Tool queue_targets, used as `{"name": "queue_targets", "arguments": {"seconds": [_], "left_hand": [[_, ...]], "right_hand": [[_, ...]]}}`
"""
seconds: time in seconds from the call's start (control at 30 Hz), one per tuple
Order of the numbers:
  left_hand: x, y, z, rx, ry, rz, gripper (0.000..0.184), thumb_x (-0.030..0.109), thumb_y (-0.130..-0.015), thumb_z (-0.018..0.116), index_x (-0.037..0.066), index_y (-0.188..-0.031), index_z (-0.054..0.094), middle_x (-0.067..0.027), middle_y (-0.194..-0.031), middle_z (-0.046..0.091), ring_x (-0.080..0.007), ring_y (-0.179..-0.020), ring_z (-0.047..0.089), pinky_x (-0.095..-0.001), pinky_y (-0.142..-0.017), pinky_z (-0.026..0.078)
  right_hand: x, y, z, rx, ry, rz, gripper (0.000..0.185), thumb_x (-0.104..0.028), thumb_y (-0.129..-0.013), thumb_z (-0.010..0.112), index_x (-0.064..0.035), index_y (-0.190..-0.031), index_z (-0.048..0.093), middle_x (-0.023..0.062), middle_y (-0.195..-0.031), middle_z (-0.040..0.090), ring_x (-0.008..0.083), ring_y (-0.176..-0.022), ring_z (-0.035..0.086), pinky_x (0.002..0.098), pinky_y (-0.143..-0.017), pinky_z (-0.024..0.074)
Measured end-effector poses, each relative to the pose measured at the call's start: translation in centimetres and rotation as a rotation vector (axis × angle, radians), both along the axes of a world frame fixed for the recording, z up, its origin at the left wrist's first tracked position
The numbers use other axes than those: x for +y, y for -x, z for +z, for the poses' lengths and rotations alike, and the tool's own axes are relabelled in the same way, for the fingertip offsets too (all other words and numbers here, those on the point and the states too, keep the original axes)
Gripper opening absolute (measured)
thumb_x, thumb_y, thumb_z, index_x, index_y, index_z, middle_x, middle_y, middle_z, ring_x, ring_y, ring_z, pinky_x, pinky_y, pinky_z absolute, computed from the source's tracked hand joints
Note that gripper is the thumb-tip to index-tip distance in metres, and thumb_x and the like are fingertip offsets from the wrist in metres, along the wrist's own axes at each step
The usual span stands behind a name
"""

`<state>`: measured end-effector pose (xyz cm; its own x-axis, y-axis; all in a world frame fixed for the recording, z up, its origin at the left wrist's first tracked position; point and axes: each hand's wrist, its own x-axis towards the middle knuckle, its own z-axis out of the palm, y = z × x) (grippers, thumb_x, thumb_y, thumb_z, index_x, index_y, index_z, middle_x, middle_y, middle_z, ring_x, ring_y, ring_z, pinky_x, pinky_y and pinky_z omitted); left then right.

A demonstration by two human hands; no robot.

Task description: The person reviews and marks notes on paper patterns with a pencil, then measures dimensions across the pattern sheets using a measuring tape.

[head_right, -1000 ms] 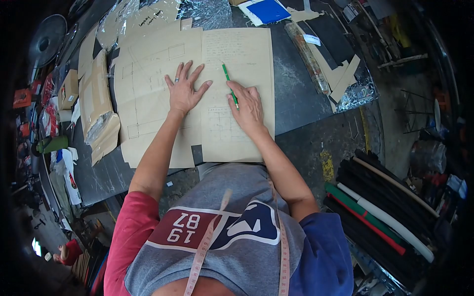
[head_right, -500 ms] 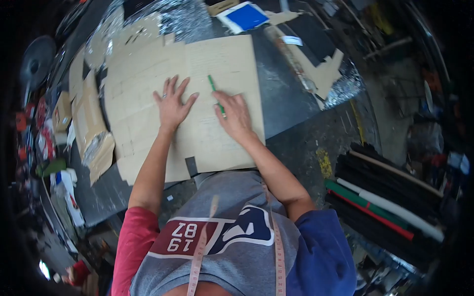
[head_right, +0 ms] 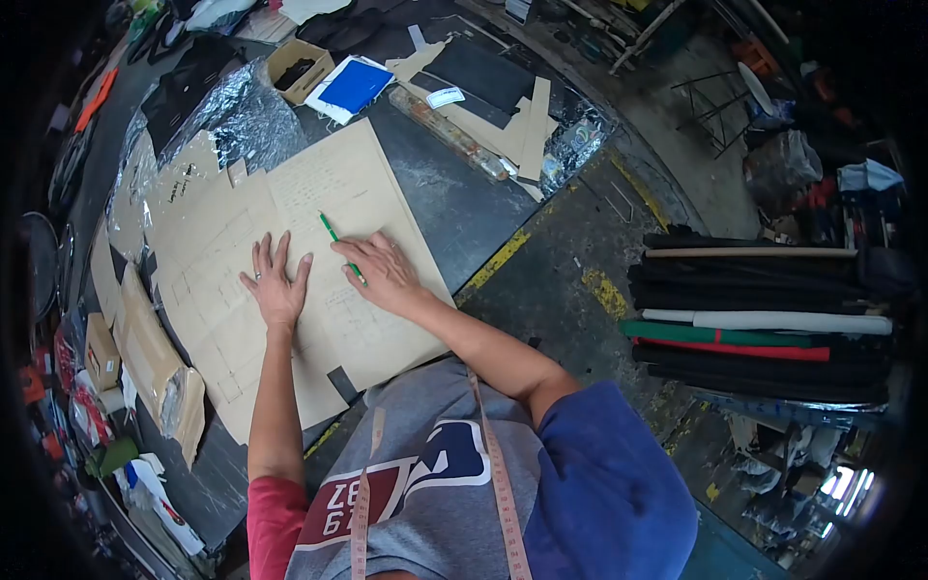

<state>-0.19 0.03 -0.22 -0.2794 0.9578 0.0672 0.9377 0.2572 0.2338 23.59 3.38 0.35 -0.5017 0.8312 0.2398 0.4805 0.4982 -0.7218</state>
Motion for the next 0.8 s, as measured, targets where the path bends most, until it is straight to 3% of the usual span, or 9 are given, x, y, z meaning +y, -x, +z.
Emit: {"name": "queue_targets", "arguments": {"seconds": [0.8], "left_hand": [[0.12, 0.15, -0.11, 0.01, 0.029, 0.007, 0.07, 0.064, -0.095, 0.064, 0.035, -0.157, 0.05, -0.0051, -0.17, 0.035, -0.0311, -0.161, 0.023, -0.0775, -0.122, 0.008]], "right_hand": [[0.01, 0.1, -0.43, 0.0, -0.022, 0.006, 0.047, -0.017, -0.095, 0.069, -0.0134, -0.141, 0.061, 0.0035, -0.137, 0.067, 0.0273, -0.11, 0.058, 0.042, -0.098, 0.0493]]}}
